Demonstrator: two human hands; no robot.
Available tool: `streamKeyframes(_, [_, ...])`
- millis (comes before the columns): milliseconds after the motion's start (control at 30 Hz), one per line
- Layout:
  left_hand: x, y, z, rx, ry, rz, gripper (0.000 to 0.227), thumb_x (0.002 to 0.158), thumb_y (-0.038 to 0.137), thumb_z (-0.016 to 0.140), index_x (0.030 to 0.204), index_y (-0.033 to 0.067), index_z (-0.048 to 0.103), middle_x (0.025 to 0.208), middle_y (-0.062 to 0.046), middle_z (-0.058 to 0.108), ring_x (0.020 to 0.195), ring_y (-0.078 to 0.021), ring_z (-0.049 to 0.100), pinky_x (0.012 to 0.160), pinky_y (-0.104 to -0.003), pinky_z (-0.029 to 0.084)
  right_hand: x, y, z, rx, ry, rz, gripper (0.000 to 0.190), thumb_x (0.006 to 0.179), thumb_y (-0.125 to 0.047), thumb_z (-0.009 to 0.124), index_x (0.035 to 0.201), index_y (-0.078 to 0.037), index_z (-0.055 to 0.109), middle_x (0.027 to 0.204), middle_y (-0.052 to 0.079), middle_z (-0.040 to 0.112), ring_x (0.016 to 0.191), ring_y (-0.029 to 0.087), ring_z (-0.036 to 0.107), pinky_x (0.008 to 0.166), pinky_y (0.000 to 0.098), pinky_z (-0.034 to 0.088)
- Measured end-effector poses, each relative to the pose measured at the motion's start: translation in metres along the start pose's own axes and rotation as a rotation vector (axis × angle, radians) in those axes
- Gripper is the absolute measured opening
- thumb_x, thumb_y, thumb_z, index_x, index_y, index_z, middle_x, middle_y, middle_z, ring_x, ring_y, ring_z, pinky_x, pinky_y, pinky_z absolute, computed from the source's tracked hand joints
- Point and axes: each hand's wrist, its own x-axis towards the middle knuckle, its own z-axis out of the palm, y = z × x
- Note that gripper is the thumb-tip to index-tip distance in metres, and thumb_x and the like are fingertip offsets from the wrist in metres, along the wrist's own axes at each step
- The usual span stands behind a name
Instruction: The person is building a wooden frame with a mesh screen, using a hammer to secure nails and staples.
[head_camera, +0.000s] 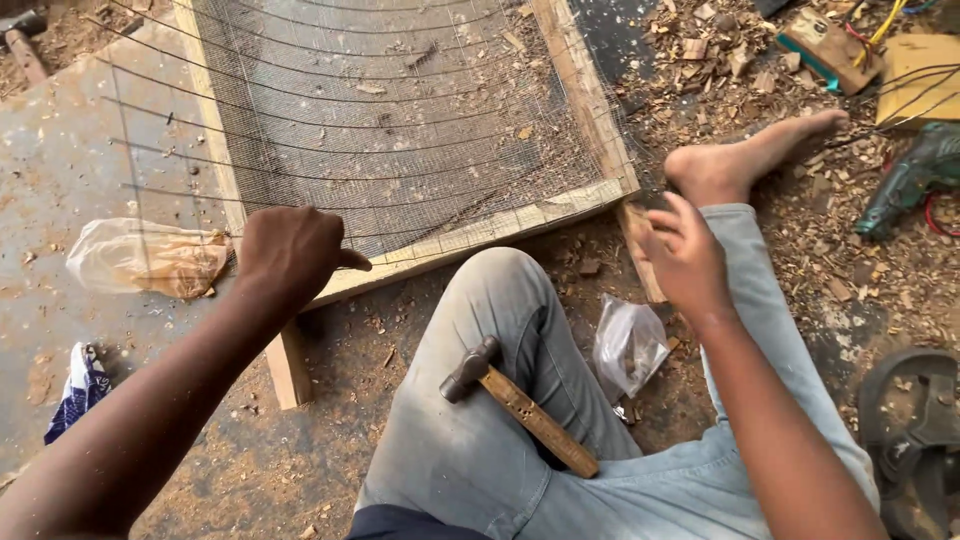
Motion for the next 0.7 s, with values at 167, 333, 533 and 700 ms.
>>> streamKeyframes(167, [0.011,0.018,-0.020,-0.001,-0.062,-0.007,0.075,0.081,0.080,0.049,0.051,0.0122,0.041,0.046,0.009,0.036,0.042,-0.0055,0.020,0.036,-0.024,0.017,0.046,0.033,0.018,-0.058,0.149,-0.041,0.039,0.100,-0.017,0.070,0.130,0.005,0.059,0.111,0.015,0.074,0.086,0.015,0.076,0.068,0.0260,0.063])
streamKeyframes(333, [0.016,0.025,-0.027,-0.025,-0.043,0.023,0.074,0.080,0.078,0.052,0.049,0.0121,0.041,0.047,0.011,0.035,0.042,-0.0051,0.020,0.036,-0.024,0.017,0.072,0.042,0.018,-0.176,0.386,0.049,0.013,0.101,-0.016,0.069,0.102,-0.004,0.070,0.091,0.006,0.075,0.076,0.011,0.077,0.065,0.0239,0.060])
streamKeyframes(533, [0.013,0.019,-0.030,0.048,-0.025,-0.005,0.076,0.080,0.080,0.049,0.048,0.0130,0.037,0.045,0.009,0.035,0.041,-0.0049,0.020,0.036,-0.023,0.017,0.097,0.074,0.008,0.007,0.402,0.098,0.016,0.092,-0.013,0.079,0.090,-0.002,0.067,0.080,0.001,0.072,0.067,0.009,0.069,0.052,0.0246,0.054])
streamKeyframes(700, [0.005,0.004,0.022,-0.179,0.141,-0.014,0.075,0.080,0.085,0.054,0.084,0.0100,0.059,0.066,0.000,0.060,0.048,-0.0090,0.045,0.042,-0.026,0.038,0.118,0.121,-0.003,0.054,0.262,0.019,0.017,0.090,-0.013,0.085,0.093,-0.002,0.073,0.085,0.001,0.072,0.070,0.006,0.059,0.064,0.0232,0.048])
